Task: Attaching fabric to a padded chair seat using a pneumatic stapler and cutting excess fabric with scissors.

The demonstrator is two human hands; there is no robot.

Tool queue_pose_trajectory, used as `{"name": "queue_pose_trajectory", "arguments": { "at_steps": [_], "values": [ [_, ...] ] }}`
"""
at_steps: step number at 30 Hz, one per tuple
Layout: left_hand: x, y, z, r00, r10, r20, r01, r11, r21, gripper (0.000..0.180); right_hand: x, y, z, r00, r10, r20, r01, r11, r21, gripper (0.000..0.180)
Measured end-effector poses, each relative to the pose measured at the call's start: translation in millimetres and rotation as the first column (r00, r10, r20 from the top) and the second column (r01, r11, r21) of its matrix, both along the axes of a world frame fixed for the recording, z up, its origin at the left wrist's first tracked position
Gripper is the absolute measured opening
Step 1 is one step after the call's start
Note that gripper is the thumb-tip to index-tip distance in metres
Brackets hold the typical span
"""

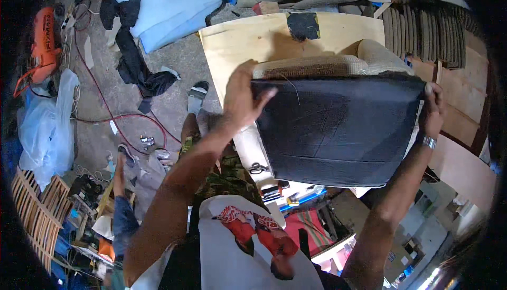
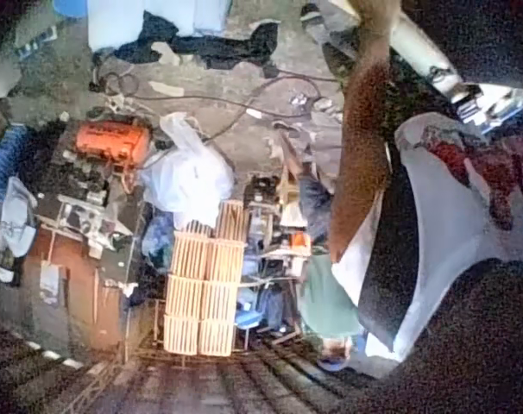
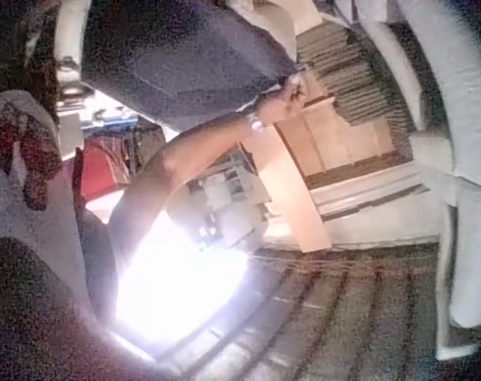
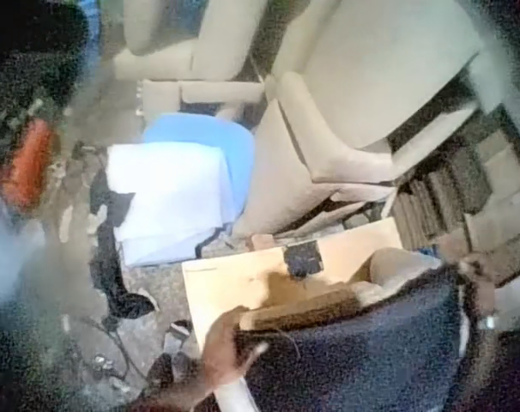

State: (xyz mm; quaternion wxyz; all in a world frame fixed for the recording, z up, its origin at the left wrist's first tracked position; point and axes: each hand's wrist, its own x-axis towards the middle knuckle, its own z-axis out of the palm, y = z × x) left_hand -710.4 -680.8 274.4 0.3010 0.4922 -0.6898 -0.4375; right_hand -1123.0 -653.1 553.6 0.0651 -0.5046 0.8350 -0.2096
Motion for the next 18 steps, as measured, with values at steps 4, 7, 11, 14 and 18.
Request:
{"name": "queue_pose_trajectory", "arguments": {
  "at_steps": [4,7,11,14,18],
  "values": [
    [-39,37,-14,0.966,0.184,-0.180,-0.231,0.929,-0.290,0.072,13,59,11,0.979,-0.140,0.152,0.142,0.990,-0.007,0.016],
    [-44,27,5,0.999,-0.019,0.045,0.027,0.981,-0.193,0.064,23,91,-7,0.921,0.051,0.385,-0.003,0.992,-0.123,0.012],
    [-74,19,39,0.937,-0.332,0.111,0.350,0.902,-0.253,0.055,21,80,2,0.954,-0.015,0.301,0.027,0.999,-0.035,0.013],
    [-140,19,129,0.830,-0.537,-0.155,0.506,0.839,-0.198,0.070,24,67,0,0.919,0.012,0.394,-0.002,1.000,-0.027,0.013],
    [-194,4,253,0.792,-0.200,-0.577,-0.256,0.749,-0.611,0.038,-25,88,24,0.997,0.064,0.038,-0.065,0.997,0.029,0.030]
  ]
}}
